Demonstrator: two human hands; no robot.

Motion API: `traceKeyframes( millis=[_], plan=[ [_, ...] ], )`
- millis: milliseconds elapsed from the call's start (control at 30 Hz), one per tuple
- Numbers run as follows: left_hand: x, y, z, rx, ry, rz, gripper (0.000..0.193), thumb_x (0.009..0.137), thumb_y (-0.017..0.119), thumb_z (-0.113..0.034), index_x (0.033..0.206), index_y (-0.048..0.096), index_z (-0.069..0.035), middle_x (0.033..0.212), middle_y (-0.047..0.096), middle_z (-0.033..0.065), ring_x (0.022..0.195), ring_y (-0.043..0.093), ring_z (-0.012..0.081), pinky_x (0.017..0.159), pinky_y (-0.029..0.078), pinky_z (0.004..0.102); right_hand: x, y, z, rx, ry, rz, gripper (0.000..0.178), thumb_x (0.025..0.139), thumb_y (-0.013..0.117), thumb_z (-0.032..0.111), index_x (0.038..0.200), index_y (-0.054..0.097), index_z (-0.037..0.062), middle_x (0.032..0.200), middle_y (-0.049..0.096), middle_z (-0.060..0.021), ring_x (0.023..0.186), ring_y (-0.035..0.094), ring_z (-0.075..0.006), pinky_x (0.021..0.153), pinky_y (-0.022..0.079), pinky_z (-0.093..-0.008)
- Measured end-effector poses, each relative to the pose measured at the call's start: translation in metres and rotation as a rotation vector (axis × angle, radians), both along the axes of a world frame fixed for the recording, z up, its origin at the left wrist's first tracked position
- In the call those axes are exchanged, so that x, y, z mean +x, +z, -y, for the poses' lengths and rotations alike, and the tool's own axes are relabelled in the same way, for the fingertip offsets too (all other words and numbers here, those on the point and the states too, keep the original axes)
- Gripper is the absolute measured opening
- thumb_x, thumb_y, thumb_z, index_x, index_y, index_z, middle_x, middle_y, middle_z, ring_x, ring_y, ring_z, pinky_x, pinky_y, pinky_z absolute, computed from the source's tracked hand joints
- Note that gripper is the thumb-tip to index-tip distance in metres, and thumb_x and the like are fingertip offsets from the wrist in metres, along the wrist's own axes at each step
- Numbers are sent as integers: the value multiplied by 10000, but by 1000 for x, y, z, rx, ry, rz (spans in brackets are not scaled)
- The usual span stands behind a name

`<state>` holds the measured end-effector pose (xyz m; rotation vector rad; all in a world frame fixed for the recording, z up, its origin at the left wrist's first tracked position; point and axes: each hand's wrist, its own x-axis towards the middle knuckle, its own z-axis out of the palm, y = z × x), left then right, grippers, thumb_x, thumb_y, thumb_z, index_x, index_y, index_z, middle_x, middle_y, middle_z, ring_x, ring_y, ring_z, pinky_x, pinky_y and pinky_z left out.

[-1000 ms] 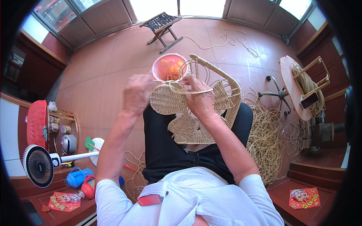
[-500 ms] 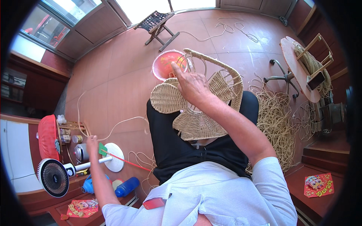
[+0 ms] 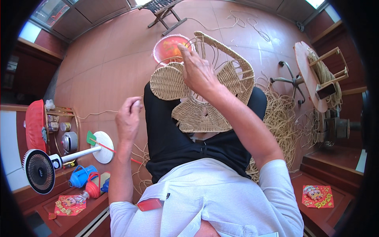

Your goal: Manually weave a basket using straw/rattan fibers on a wooden frame.

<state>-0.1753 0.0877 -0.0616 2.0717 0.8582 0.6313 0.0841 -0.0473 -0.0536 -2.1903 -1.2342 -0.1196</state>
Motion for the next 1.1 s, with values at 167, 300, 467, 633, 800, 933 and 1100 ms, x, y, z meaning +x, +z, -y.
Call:
traceKeyframes(
  millis=[167, 300, 467, 633, 800, 933, 1100],
  plan=[
    [100, 20, 53, 289, -270, 184, 243, 1007, 677, -81, 1245, 719, -53, 1115, 723, 149, 1069, 708, 336, 949, 557, 456, 5, 12, 28, 275, -30, -420, 487, 1035, 719, 192, 1475, 608, 14, 853, 597, -14, 693, 537, -109, 632, 482, -304],
    [168, 8, 96, 650, -393, 248, 185, 967, 673, -97, 1142, 687, -40, 1067, 694, 152, 1087, 662, 358, 952, 534, 461, 28, 34, 94, 585, -34, -1173, 457, 1044, 716, 165, 1480, 623, 66, 835, 523, 104, 666, 429, 13, 554, 333, -170],
    [135, -20, 154, 375, -823, 257, 129, 987, 728, -191, 993, 685, -69, 896, 686, 102, 886, 685, 304, 834, 519, 449, 117, 39, 261, 624, -445, -846, 468, 984, 708, 110, 1445, 660, 42, 858, 540, 124, 621, 414, 27, 511, 290, -162],
    [62, -25, 114, 402, -738, 168, 164, 1018, 729, -217, 939, 680, -81, 785, 641, 87, 728, 650, 269, 744, 507, 420, 186, -21, 589, 782, -1012, -910, 493, 981, 743, 253, 1460, 664, 170, 1221, 695, 24, 628, 434, -9, 471, 221, -213],
    [14, -38, 13, 669, -637, 177, 167, 1020, 718, -192, 919, 620, -103, 762, 561, 60, 703, 599, 239, 721, 489, 411, 147, -36, 827, 905, -1421, -971, 333, 911, 858, 407, 1020, 641, 179, 752, 582, 54, 504, 411, -80, 406, 272, -231],
    [-33, -9, -40, 804, -568, -65, 139, 1019, 706, -152, 958, 599, -87, 762, 553, 81, 721, 600, 274, 762, 502, 430, 83, -153, 782, 840, -1676, -1102, 441, 912, 863, 452, 781, 521, 208, 599, 398, 70, 441, 354, -94, 390, 269, -223],
    [-40, -31, -69, 842, -546, -127, 130, 1006, 699, -114, 964, 581, -79, 780, 551, 104, 774, 601, 314, 816, 512, 438, 74, -149, 741, -174, -1255, -205, 464, 877, 887, 463, 1029, 751, 46, 836, 705, -64, 746, 645, -203, 688, 540, -375]
  ],
)
